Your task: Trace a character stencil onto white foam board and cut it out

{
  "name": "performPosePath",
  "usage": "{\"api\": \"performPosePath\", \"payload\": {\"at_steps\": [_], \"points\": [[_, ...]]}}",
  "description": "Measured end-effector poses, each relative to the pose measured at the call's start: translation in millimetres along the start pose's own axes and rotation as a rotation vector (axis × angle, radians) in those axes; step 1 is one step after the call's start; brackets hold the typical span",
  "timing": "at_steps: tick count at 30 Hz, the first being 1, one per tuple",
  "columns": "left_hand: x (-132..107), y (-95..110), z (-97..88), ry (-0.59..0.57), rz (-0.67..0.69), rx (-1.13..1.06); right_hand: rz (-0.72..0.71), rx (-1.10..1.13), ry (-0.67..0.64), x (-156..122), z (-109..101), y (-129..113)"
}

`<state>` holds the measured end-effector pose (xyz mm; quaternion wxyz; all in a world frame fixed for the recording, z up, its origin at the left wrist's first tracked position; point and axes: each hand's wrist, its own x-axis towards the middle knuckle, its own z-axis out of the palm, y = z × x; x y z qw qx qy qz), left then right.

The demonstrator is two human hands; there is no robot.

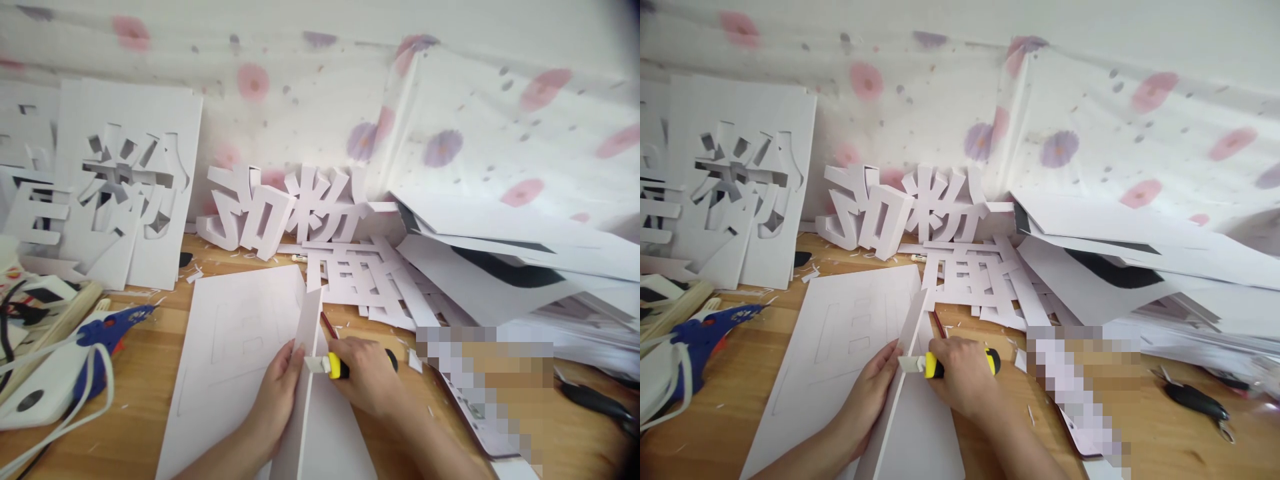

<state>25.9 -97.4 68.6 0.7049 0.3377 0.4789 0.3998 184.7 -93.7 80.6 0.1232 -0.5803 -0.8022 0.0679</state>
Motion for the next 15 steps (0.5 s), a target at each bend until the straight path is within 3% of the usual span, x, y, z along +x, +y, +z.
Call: {"api": "performPosePath", "payload": {"at_steps": [6, 12, 15], "points": [[-0.6, -1.7, -0.3, -0.058, 0.026, 0.015, 0.031, 0.002, 0.005, 1.4, -2.6, -0.1], [-2.9, 0.5, 1.6, -0.108, -0.01, 0.019, 0.293, -0.066, 0.078, 5.6, -4.2, 20.4], [0.3, 4.0, 1.1, -0.052, -0.029, -0.04, 0.414, -0.111, 0.083, 3.9, -1.0, 28.2]]}}
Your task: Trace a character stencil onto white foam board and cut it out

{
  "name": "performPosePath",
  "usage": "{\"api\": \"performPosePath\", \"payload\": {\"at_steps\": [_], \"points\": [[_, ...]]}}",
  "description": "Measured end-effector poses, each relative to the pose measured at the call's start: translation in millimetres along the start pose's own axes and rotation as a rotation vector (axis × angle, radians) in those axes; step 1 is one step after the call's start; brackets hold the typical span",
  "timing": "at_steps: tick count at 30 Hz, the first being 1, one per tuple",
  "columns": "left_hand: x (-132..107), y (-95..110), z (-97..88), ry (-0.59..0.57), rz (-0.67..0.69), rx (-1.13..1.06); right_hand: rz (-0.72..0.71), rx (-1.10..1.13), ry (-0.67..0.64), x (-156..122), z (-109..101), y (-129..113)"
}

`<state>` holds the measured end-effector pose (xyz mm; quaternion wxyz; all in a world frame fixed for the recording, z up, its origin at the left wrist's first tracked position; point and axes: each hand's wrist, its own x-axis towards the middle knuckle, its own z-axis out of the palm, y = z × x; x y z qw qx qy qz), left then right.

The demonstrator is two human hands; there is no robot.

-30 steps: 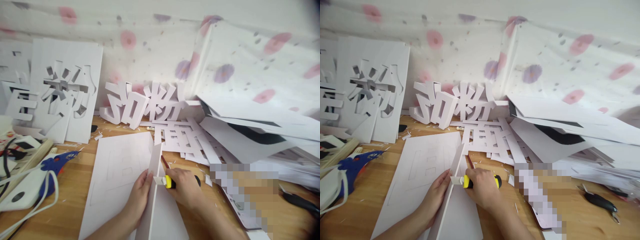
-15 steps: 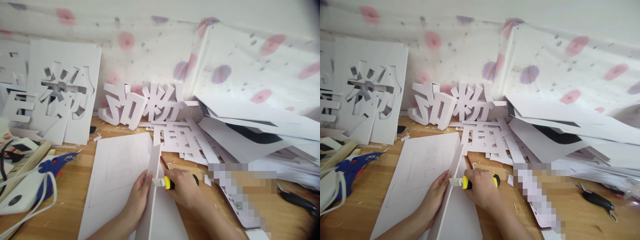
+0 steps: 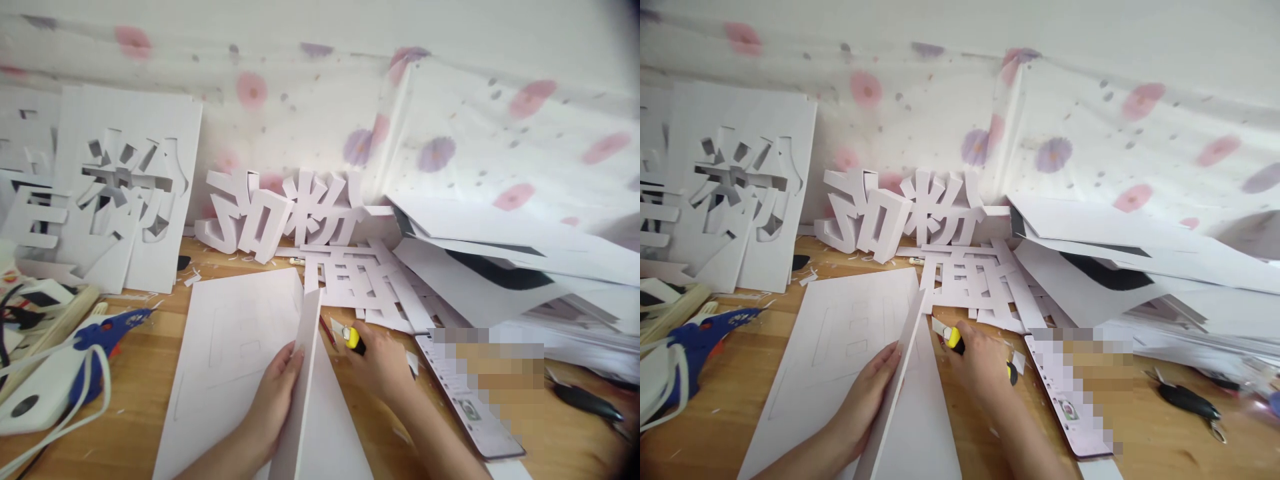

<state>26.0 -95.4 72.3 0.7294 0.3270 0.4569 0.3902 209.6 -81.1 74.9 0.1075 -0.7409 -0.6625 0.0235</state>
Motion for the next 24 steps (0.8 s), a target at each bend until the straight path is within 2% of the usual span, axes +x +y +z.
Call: {"api": "performPosePath", "payload": {"at_steps": [3, 8, 11, 13, 15, 17, 18, 19, 20, 21, 24], "points": [[5.5, 3.6, -3.8, 0.073, 0.02, -0.026, 0.068, -0.033, -0.013, -0.7, 8.5, 4.3], [13.5, 7.6, -12.1, 0.159, 0.168, -0.016, 0.094, -0.007, 0.026, 3.6, 23.1, 12.1], [15.5, 12.5, -13.3, 0.162, 0.195, -0.018, 0.065, 0.046, 0.092, 1.9, 17.6, 12.1], [16.7, 17.9, -10.4, 0.188, 0.202, -0.023, -0.015, 0.108, 0.12, -7.4, 7.1, 5.3], [18.7, 24.1, -4.9, 0.252, 0.21, -0.038, -0.172, 0.291, 0.052, -24.1, -4.9, -7.8], [21.9, 29.5, 1.3, 0.34, 0.232, -0.05, -0.368, 0.75, -0.235, -43.7, -14.2, -24.4], [23.8, 31.8, 3.8, 0.38, 0.252, -0.052, -0.388, 0.889, -0.381, -52.5, -17.3, -32.4], [25.8, 33.6, 5.5, 0.414, 0.272, -0.052, -0.365, 0.96, -0.472, -59.4, -19.3, -39.1], [27.8, 35.3, 6.1, 0.437, 0.292, -0.051, -0.328, 0.966, -0.508, -63.7, -20.5, -43.8], [29.9, 37.0, 5.6, 0.45, 0.311, -0.05, -0.277, 0.927, -0.49, -65.2, -21.3, -45.8], [35.2, 44.4, -4.1, 0.469, 0.379, -0.073, -0.13, 0.808, -0.344, -54.6, -24.2, -31.9]]}}
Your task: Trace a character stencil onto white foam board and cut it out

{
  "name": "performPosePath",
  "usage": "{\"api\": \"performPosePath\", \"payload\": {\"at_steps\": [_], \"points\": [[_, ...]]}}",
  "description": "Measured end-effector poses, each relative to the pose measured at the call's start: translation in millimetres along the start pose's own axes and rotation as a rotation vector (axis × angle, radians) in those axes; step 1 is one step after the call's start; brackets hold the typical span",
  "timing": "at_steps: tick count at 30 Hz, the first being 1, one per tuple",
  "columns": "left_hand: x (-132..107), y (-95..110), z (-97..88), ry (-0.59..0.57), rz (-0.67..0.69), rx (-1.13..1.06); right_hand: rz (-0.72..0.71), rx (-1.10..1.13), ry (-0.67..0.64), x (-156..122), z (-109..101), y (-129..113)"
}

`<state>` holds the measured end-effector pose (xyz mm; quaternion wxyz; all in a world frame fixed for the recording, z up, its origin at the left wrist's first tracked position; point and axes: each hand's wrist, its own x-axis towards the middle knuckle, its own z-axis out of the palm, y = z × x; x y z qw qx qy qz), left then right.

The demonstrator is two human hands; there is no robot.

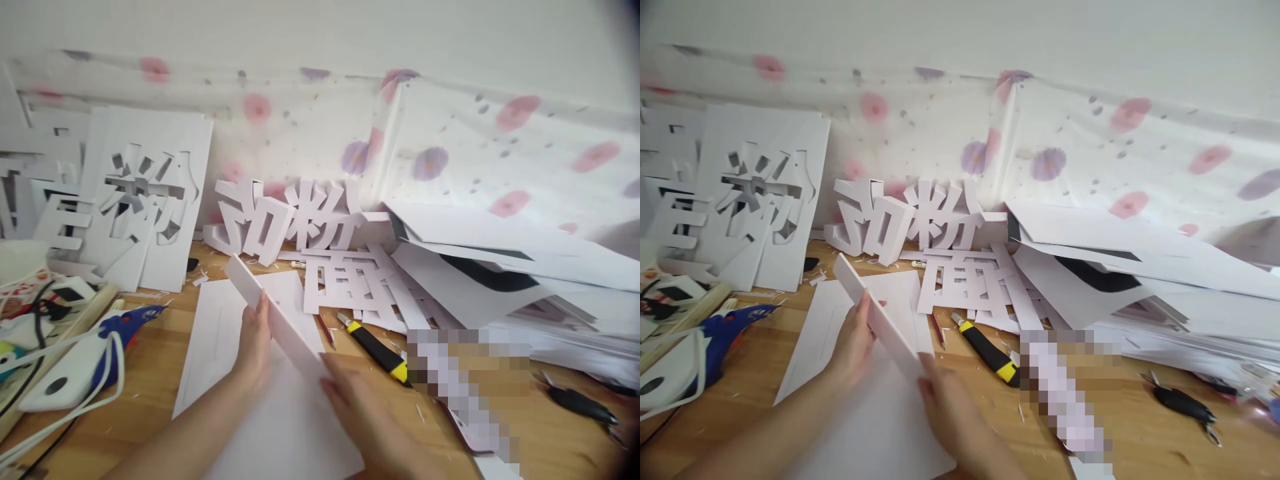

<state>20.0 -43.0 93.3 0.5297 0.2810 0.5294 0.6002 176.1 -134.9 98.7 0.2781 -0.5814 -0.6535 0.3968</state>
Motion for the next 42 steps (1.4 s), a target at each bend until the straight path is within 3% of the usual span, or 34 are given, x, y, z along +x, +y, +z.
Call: {"api": "performPosePath", "payload": {"at_steps": [4, 7, 10, 13, 16, 20, 24, 30, 34, 42], "points": [[22.0, 15.3, -26.3, 0.072, 0.113, -0.066, 0.133, 0.191, -0.065, 6.4, -45.3, 32.0], [35.5, 27.6, -59.4, 0.14, 0.234, -0.041, 0.152, -0.05, -0.109, 2.3, -64.7, 56.9], [39.5, 34.0, -95.5, 0.17, 0.313, 0.017, 0.178, -0.206, -0.108, -1.8, -63.6, 69.7], [36.6, 33.4, -125.5, 0.168, 0.345, 0.089, 0.128, -0.227, 0.002, -1.3, -53.6, 71.6], [33.2, 26.9, -146.7, 0.172, 0.343, 0.292, 0.1, -0.282, 0.106, 2.2, -41.5, 70.7], [31.7, 13.2, -163.6, 0.114, 0.333, 0.464, 0.105, -0.349, 0.125, 4.0, -31.1, 67.7], [31.6, 3.6, -163.8, 0.024, 0.261, 0.504, 0.042, -0.35, 0.048, 1.7, -27.6, 64.0], [45.1, -0.4, -140.4, 0.016, 0.198, 0.417, -0.014, -0.576, 0.02, -0.8, -19.5, 56.3], [58.5, 3.3, -126.0, 0.046, 0.188, 0.375, -0.096, -0.572, -0.004, -0.2, -4.5, 41.9], [87.2, 14.6, -112.6, 0.035, 0.194, 0.387, -0.126, -0.66, 0.182, 2.5, 47.4, 35.0]]}}
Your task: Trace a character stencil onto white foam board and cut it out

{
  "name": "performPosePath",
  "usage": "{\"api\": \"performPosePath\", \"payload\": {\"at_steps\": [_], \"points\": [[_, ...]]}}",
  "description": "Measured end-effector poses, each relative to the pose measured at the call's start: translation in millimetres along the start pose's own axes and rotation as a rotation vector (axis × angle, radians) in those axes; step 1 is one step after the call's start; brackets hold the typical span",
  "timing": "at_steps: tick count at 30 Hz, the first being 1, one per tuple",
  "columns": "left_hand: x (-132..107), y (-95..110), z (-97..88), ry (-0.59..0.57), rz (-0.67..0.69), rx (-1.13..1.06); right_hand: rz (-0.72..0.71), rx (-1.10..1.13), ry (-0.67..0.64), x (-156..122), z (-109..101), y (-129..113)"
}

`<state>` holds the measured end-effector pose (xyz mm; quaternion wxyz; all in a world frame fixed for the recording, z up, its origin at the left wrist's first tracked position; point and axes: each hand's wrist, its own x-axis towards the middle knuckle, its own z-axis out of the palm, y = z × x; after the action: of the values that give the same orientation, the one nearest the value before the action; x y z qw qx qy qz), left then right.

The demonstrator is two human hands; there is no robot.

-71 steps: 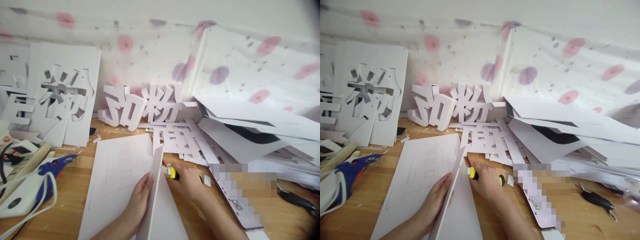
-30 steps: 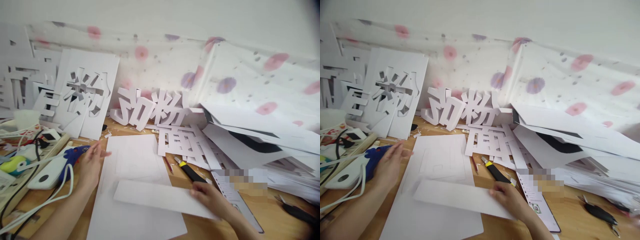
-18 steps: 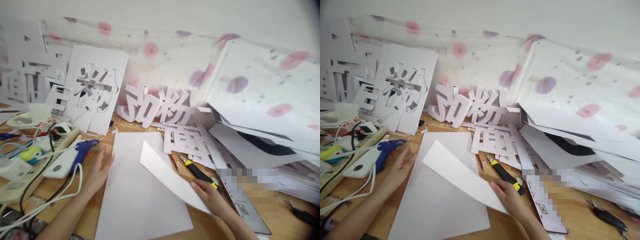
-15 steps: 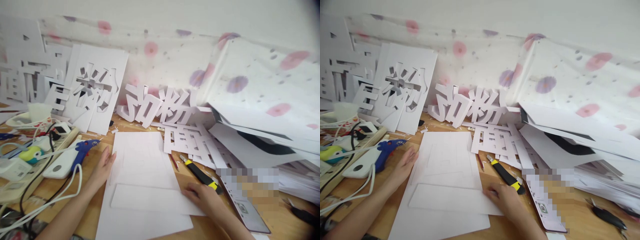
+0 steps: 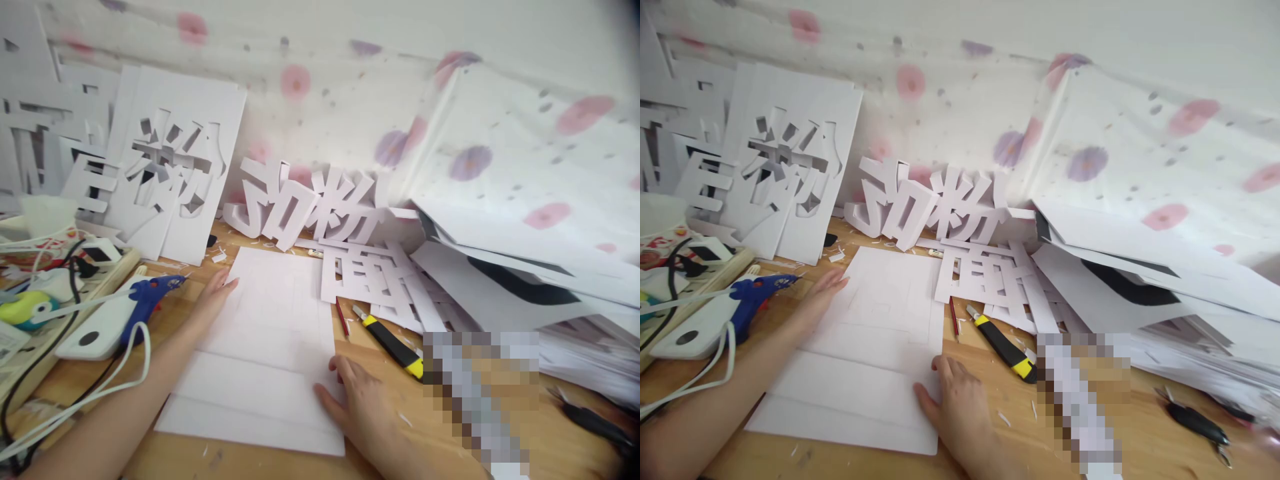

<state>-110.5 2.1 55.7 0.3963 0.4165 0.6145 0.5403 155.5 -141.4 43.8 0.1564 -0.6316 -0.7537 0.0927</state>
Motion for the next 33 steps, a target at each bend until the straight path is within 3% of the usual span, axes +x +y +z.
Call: {"api": "performPosePath", "payload": {"at_steps": [5, 10, 12, 15, 18, 23, 26, 29, 33], "points": [[-2.8, -6.6, -9.8, 0.019, 0.11, 0.126, -0.088, -0.009, 0.125, -4.2, -2.4, 1.3], [-42.4, -2.7, -41.1, -0.083, 0.186, 0.326, -0.245, 0.1, 0.009, -15.1, -10.0, 9.4], [-58.0, -3.0, -55.4, 0.012, 0.345, 0.587, -0.335, 0.099, -0.016, -22.6, -5.8, 13.8], [-74.1, -11.2, -73.8, 0.1, 0.607, 0.792, -0.422, 0.072, 0.029, -31.3, 3.6, 18.9], [-89.4, -24.8, -87.8, 0.075, 0.678, 0.832, -0.465, 0.051, 0.065, -32.7, 7.2, 21.1], [-130.6, -40.9, -101.8, -0.059, 0.604, 0.775, -0.501, 0.07, 0.064, -28.6, 3.7, 22.3], [-150.4, -45.3, -108.4, -0.206, 0.558, 0.805, -0.498, 0.077, 0.057, -29.7, 4.0, 24.0], [-154.6, -49.2, -115.8, -0.283, 0.533, 0.87, -0.489, 0.088, 0.038, -31.8, 3.9, 25.9], [-145.2, -53.1, -123.5, -0.235, 0.495, 0.849, -0.506, 0.076, 0.039, -31.4, 2.1, 28.4]]}}
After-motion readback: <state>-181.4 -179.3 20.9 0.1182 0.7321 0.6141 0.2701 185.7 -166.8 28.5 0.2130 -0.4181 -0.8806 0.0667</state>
